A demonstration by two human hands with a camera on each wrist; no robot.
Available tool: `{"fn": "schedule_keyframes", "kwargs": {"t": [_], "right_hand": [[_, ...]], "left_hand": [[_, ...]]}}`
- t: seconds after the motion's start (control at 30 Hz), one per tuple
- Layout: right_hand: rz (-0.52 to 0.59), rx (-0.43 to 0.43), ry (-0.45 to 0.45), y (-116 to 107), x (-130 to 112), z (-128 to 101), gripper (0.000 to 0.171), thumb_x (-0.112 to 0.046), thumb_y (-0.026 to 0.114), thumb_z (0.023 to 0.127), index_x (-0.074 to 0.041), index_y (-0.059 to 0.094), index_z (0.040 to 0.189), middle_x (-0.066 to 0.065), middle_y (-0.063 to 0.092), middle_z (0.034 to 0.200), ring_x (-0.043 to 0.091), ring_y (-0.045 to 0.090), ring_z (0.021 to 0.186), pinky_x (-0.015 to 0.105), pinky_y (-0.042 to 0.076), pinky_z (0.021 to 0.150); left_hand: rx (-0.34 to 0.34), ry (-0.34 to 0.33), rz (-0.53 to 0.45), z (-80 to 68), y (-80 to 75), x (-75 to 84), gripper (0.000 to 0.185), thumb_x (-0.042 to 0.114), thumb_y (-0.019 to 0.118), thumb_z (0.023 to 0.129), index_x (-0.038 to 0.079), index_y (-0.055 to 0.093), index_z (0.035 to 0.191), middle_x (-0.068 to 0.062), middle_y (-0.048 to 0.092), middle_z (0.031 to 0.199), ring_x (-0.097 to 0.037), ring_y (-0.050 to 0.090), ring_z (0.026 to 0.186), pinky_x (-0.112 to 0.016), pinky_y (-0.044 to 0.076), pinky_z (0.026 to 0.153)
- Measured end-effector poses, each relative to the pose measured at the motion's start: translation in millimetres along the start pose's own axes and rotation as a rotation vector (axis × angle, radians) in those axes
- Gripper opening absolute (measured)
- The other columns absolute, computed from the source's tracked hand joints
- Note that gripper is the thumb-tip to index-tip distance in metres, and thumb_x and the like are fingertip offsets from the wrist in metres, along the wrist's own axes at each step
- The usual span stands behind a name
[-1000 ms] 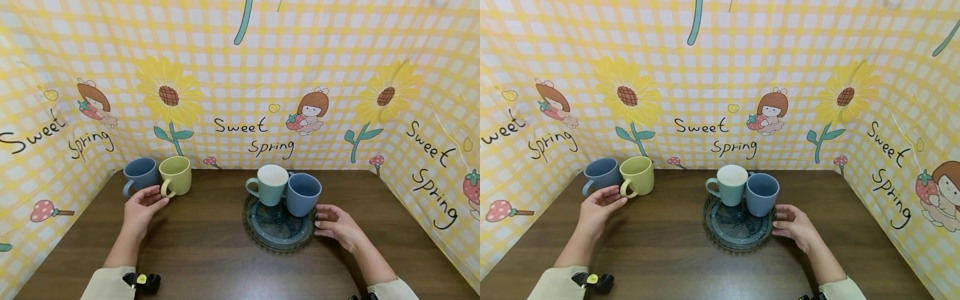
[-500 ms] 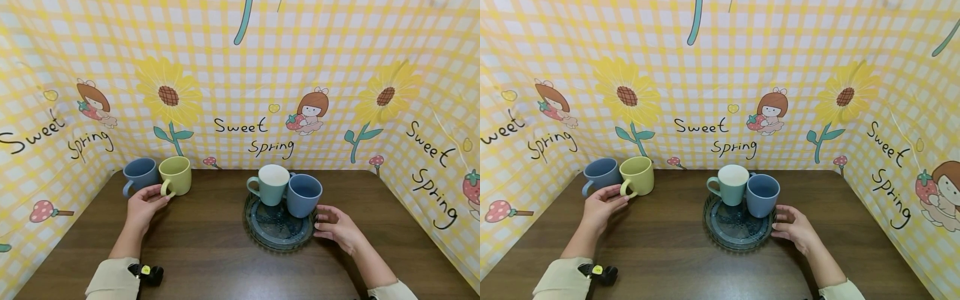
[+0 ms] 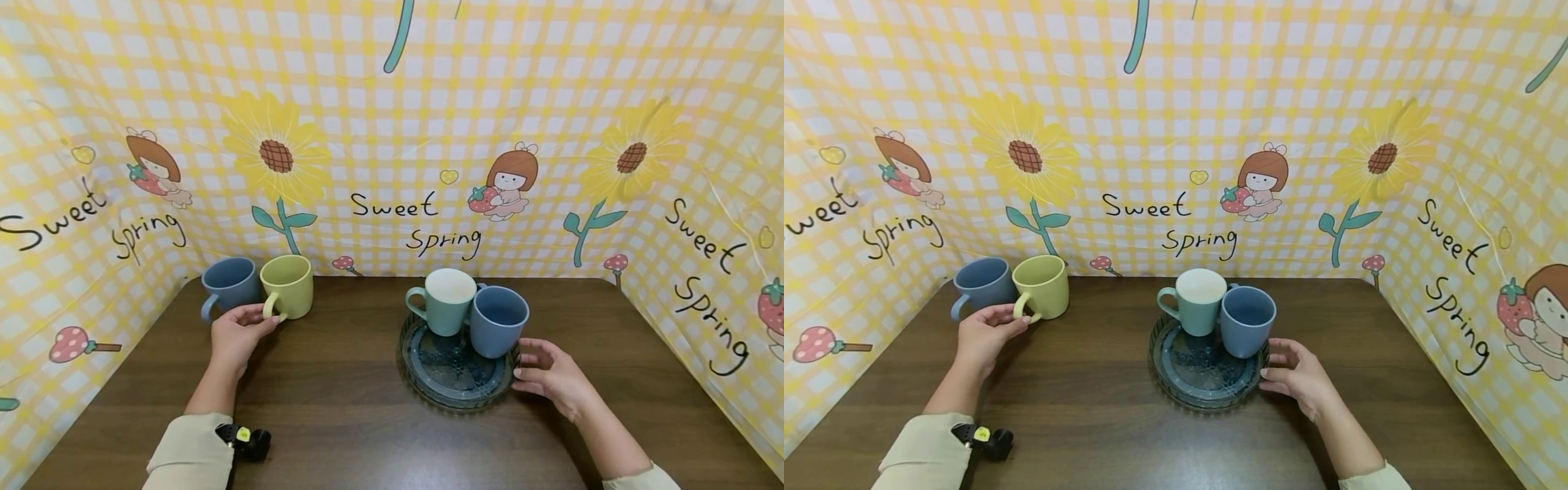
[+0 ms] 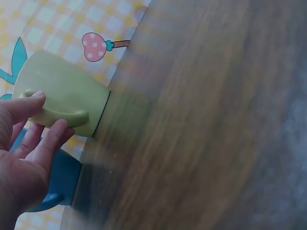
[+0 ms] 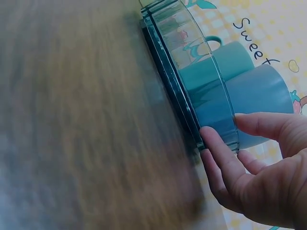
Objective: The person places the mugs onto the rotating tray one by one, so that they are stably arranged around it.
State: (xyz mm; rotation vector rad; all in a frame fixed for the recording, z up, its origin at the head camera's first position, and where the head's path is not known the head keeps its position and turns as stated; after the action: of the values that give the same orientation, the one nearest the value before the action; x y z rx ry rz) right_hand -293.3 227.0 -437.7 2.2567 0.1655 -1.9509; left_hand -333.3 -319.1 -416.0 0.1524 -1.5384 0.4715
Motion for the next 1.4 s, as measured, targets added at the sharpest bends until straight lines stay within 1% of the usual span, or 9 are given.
{"fn": "schedule_keyframes", "kwargs": {"t": [0.17, 0.4, 0.5, 0.67, 0.77, 0.9, 1.03, 1.17, 1.4], "right_hand": [[-0.005, 0.011, -0.002, -1.1, 1.5, -2.3, 0.07, 0.01, 0.066, 0.085, 0.012, 0.026, 0.142, 0.024, 0.042, 0.117, 0.02, 0.061, 0.086, 0.044, 0.059, 0.082], [-0.025, 0.021, 0.0, -8.8, -0.8, 0.7, 0.065, 0.005, 0.064, 0.089, 0.011, 0.027, 0.142, 0.028, 0.045, 0.123, 0.021, 0.062, 0.093, 0.046, 0.058, 0.083], [-0.021, 0.016, 0.004, -12.7, -0.7, 5.7, 0.064, 0.003, 0.063, 0.091, 0.011, 0.027, 0.143, 0.027, 0.045, 0.124, 0.021, 0.061, 0.096, 0.046, 0.057, 0.085], [-0.009, -0.006, 0.028, -15.7, 1.4, 17.0, 0.068, -0.001, 0.062, 0.092, 0.009, 0.023, 0.146, 0.027, 0.043, 0.128, 0.018, 0.06, 0.098, 0.046, 0.057, 0.086], [-0.004, -0.044, 0.037, -15.8, 3.2, 22.8, 0.071, -0.003, 0.062, 0.091, 0.009, 0.019, 0.147, 0.022, 0.045, 0.127, 0.017, 0.061, 0.097, 0.045, 0.057, 0.085], [0.003, -0.096, 0.032, -15.9, 4.7, 27.7, 0.071, -0.002, 0.061, 0.091, 0.009, 0.018, 0.147, 0.016, 0.047, 0.125, 0.019, 0.061, 0.097, 0.046, 0.058, 0.084], [-0.012, -0.109, 0.032, -15.6, 5.3, 29.3, 0.071, -0.002, 0.06, 0.092, 0.01, 0.018, 0.148, 0.022, 0.043, 0.131, 0.021, 0.061, 0.098, 0.047, 0.057, 0.084], [-0.016, -0.105, 0.037, -15.1, 4.2, 28.8, 0.068, 0.0, 0.057, 0.094, 0.011, 0.018, 0.148, 0.024, 0.042, 0.131, 0.022, 0.061, 0.097, 0.048, 0.057, 0.085], [-0.002, -0.109, 0.04, -12.6, 1.5, 26.0, 0.067, 0.002, 0.058, 0.092, 0.011, 0.021, 0.147, 0.016, 0.047, 0.125, 0.022, 0.06, 0.098, 0.047, 0.057, 0.084]], "left_hand": [[0.014, -0.006, -0.017, -0.1, 0.7, -0.4, 0.041, 0.003, 0.079, 0.081, -0.006, 0.062, 0.117, 0.012, 0.066, 0.081, 0.0, 0.061, 0.079, -0.015, 0.056, 0.07], [-0.01, -0.029, -0.155, 0.3, 4.9, -2.5, 0.043, -0.005, 0.076, 0.081, -0.012, 0.058, 0.12, 0.003, 0.067, 0.085, -0.003, 0.065, 0.074, -0.023, 0.059, 0.07], [0.001, -0.033, -0.177, 0.6, 4.5, -2.8, 0.043, -0.006, 0.077, 0.08, -0.013, 0.059, 0.118, 0.004, 0.067, 0.082, -0.003, 0.065, 0.073, -0.022, 0.059, 0.069], [0.047, -0.027, -0.151, 1.4, 2.0, -2.6, 0.041, -0.006, 0.077, 0.079, -0.013, 0.061, 0.116, 0.007, 0.065, 0.076, -0.003, 0.065, 0.069, -0.02, 0.058, 0.068], [0.074, -0.031, -0.127, 1.2, 0.8, -4.0, 0.041, -0.005, 0.077, 0.079, -0.013, 0.062, 0.116, 0.008, 0.065, 0.073, -0.002, 0.065, 0.067, -0.019, 0.058, 0.067], [0.104, -0.031, -0.138, 0.7, -1.4, -6.0, 0.039, -0.005, 0.078, 0.078, -0.013, 0.064, 0.114, 0.008, 0.066, 0.072, -0.003, 0.066, 0.065, -0.02, 0.058, 0.066], [0.123, -0.021, -0.135, -0.1, -3.7, -6.7, 0.038, -0.004, 0.079, 0.078, -0.012, 0.065, 0.112, 0.008, 0.066, 0.072, -0.004, 0.067, 0.065, -0.02, 0.058, 0.065], [0.11, -0.01, -0.118, -2.5, -3.4, -3.3, 0.039, -0.003, 0.078, 0.079, -0.012, 0.064, 0.114, 0.009, 0.067, 0.073, -0.003, 0.067, 0.066, -0.02, 0.058, 0.066], [0.072, 0.0, -0.119, -8.4, 1.4, 0.1, 0.039, -0.005, 0.076, 0.081, -0.015, 0.061, 0.116, 0.007, 0.066, 0.073, -0.005, 0.068, 0.065, -0.022, 0.059, 0.067]]}}
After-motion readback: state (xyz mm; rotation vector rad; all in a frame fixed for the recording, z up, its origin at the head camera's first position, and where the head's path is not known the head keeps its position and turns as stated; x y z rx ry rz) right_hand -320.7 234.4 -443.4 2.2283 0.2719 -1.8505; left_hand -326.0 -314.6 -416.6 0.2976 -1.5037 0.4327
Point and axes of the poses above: each hand's wrist, its own z-axis towards the middle knuckle, its own y-axis out of the palm, x = y × z, the point moved 10 cm from there along z, towards the middle knuckle
